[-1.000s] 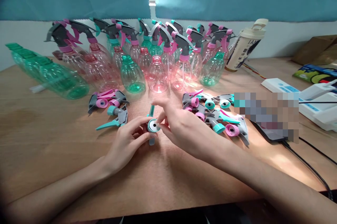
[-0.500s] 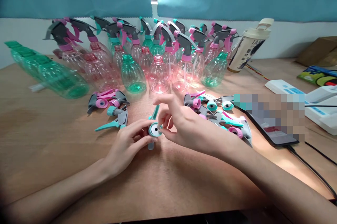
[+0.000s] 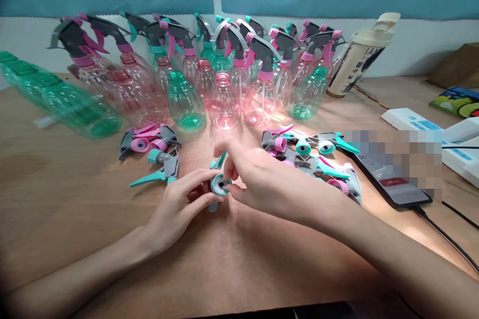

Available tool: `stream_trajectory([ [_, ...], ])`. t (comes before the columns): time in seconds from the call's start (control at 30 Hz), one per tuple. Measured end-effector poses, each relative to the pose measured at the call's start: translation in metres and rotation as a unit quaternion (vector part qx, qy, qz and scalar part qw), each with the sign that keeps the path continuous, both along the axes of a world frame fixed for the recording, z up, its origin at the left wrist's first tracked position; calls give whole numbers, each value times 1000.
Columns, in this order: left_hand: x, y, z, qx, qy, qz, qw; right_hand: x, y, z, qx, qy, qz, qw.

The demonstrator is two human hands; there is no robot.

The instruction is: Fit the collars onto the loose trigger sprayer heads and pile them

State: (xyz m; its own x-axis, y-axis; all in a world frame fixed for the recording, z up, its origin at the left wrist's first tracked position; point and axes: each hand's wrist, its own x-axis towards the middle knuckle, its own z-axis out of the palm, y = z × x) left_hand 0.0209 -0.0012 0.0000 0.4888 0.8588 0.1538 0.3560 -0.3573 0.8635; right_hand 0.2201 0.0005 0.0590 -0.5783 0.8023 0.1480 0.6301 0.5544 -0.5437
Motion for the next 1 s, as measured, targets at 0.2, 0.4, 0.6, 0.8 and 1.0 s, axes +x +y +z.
stream_trajectory([
  [0.2,0,1,1,-23,4,19,1000,-5,6,3,-27,-19,13,999],
  [0.4,1,3,1,-19,1,34,999,-16,2,-21,-18,148,-91,985],
  [0.6,1,2,2,-3,-2,0,1000,-6,-4,-12,-5,99,-82,992],
  [0.8,1,3,2,2,10,4,1000,-4,-2,-16,107,49,-30,993],
  [1.0,0,4,4,1,7,-19,1000,-6,-2,-28,180,84,32,980],
])
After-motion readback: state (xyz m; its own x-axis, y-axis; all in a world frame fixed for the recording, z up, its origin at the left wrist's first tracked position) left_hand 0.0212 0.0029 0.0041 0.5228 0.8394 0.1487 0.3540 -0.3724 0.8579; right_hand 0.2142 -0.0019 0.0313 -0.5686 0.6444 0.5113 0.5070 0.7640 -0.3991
